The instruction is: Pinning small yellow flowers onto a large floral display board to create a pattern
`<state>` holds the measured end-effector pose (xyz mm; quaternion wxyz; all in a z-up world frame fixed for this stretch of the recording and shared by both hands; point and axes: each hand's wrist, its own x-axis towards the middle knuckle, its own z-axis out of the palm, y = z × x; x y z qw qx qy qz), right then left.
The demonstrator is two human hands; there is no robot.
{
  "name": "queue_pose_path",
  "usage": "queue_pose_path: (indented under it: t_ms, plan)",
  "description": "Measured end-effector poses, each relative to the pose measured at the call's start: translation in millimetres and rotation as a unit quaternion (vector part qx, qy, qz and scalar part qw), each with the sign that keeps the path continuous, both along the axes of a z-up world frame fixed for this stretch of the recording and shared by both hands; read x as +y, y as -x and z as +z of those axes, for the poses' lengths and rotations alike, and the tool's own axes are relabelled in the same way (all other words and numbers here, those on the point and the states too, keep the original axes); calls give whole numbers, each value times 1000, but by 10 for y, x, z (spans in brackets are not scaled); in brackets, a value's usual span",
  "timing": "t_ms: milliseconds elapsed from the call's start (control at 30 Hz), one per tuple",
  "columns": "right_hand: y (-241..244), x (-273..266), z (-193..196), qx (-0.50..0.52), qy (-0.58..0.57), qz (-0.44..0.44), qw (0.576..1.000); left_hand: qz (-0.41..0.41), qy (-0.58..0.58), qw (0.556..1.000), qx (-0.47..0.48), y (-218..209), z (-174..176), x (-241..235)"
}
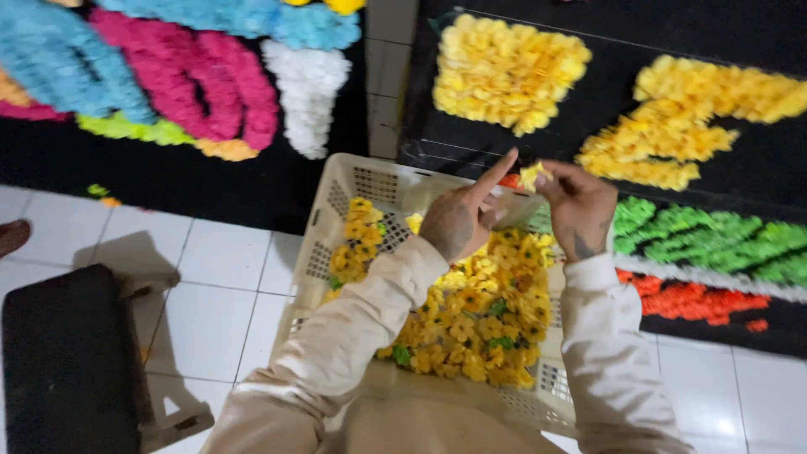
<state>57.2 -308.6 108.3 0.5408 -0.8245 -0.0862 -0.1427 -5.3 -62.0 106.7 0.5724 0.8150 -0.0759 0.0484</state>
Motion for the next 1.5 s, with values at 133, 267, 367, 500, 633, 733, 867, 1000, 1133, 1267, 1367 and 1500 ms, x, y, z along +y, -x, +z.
queue_pose_path:
  t_ms: [133, 267, 367, 500, 633, 733, 867, 1000, 1133, 1267, 1367, 1500]
  plan:
    - [-194, -129, 354, -150, 29, -5, 988, -96, -259, 960, 49, -151, 672, -41]
    - [-399, -14, 660, -253, 62, -7, 966, -68, -334, 929, 140, -610, 514, -238]
    - [-650, 67, 495, -224, 49, -10, 973, -7, -282, 924, 257, -552, 965, -420]
    - [-655, 289, 577, -144, -24, 49, 988, -17, -331, 941, 68, -894, -258, -489]
    - [-778, 327, 509, -115, -14, 25, 993, 17, -327, 944, 42, -875, -233, -481]
    - [-812, 456, 572, -118, 10, 6, 993, 39, -333, 942, 4, -957, -181, -453]
    - [-833, 530, 582, -126, 8, -13, 992, 97, -306, 947, -21, -1040, -344, -515]
    - [-872, 598, 592, -168, 83, -87, 978, 93, -253, 963, -10, -887, -260, -475]
    - [-883, 497, 560, -168, 81, -62, 981, 4, -160, 978, -137, -282, -297, -199]
    - [-438, 412, 797, -58, -32, 0, 998, 56, -113, 975, -185, 298, -249, 360]
    - [-384, 578, 568, 115, -82, -49, 989, 105, -90, 980, -143, 600, -261, 726]
    - [-601, 727, 223, -54, -138, -25, 989, 129, -66, 983, -113, 798, -425, 790]
